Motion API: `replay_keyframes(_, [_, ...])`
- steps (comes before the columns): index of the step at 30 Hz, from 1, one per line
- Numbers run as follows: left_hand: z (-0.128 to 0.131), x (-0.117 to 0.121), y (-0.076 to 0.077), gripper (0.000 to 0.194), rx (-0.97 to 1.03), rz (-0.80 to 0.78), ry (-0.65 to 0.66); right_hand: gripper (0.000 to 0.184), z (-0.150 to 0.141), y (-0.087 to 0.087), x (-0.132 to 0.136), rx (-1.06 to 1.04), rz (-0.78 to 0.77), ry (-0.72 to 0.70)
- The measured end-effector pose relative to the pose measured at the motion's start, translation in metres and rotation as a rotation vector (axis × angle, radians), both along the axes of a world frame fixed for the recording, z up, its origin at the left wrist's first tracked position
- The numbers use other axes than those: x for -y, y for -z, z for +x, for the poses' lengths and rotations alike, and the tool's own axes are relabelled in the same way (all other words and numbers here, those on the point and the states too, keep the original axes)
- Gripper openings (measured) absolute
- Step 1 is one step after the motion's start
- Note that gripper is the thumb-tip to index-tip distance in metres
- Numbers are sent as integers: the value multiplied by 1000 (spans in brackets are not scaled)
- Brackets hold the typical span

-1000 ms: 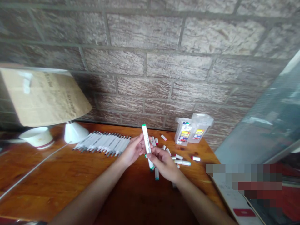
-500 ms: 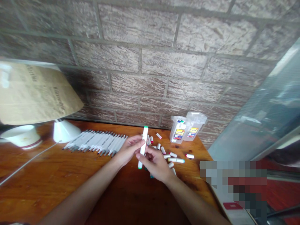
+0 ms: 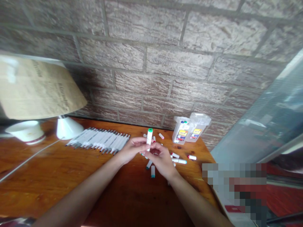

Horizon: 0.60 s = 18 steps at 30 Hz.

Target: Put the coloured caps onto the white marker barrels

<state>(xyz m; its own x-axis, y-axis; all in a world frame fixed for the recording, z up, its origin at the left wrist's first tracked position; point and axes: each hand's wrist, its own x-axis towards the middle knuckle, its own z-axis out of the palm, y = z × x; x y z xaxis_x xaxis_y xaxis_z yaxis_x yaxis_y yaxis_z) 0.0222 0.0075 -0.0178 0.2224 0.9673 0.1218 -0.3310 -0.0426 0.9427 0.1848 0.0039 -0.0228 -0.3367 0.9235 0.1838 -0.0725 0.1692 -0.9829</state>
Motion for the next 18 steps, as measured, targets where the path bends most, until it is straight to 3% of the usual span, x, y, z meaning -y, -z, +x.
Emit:
replay_keyframes(11, [2, 0, 1, 43, 29, 4, -34, 23, 1, -1, 0, 41, 10, 81])
replay_keyframes(18, [2, -3, 1, 52, -35, 35, -84, 37, -1, -5, 3, 28, 39, 63])
